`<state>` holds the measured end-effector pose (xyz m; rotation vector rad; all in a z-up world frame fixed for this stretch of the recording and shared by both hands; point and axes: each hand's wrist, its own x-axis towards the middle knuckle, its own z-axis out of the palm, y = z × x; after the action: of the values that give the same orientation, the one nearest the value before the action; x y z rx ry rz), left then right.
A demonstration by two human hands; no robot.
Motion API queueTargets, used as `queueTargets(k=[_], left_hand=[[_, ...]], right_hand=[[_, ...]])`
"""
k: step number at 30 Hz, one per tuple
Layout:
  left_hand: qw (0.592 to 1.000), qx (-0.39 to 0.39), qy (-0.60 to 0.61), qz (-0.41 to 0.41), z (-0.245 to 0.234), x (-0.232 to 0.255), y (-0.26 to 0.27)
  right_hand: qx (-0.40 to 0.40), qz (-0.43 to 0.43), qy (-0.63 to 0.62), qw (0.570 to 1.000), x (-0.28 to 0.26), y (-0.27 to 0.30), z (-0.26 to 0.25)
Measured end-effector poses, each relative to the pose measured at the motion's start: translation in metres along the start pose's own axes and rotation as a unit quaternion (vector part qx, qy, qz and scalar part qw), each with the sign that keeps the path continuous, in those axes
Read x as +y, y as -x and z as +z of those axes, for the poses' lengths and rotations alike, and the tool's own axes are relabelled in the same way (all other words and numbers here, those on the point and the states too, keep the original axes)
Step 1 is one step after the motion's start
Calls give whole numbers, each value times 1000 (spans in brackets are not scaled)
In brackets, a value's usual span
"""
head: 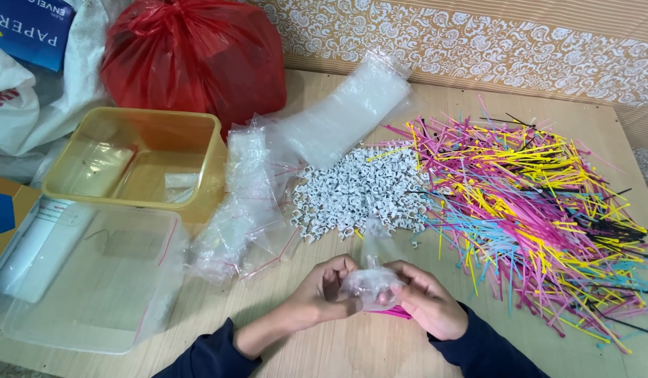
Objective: Sorting white clips and bagging colorful zip ties into small plastic bags.
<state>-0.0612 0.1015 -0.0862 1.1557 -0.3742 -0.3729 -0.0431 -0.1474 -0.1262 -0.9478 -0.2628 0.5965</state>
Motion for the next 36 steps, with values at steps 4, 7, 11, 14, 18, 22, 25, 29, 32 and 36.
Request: queueTargets(k=[4,7,11,14,18,22,25,29,32,36], left_hand=[[997,1,-81,1,14,21,4],[989,34,-144,-5,14,17,4],[988,-22,-149,-35,8,14,4],[991,-61,-109,-47,8,15,4],[999,-39,-32,-8,2,9,2],[1000,11,9,21,-7,1,-1],[999,20,26,35,-5,4,-2],[998,1,-44,54,5,4,1],[999,-17,-36,34,8,4,5],[999,-49,-8,-2,14,8,7]], right_hand=[[-37,17,-14,999,-8,5,-5],[-3,66,-28,997,-14,6,-1],[-32,56,133,989,-29,8,17],[30,40,247,968,-23,6,6],[110,-16,266,958,-41,0,28],[202,-203,381,879,-43,7,42],[139,-383,591,696,-53,7,66],[59,-348,718,600,-32,3,56],[58,-325,744,581,-24,4,46],[88,-347,756,548,-25,4,39]])
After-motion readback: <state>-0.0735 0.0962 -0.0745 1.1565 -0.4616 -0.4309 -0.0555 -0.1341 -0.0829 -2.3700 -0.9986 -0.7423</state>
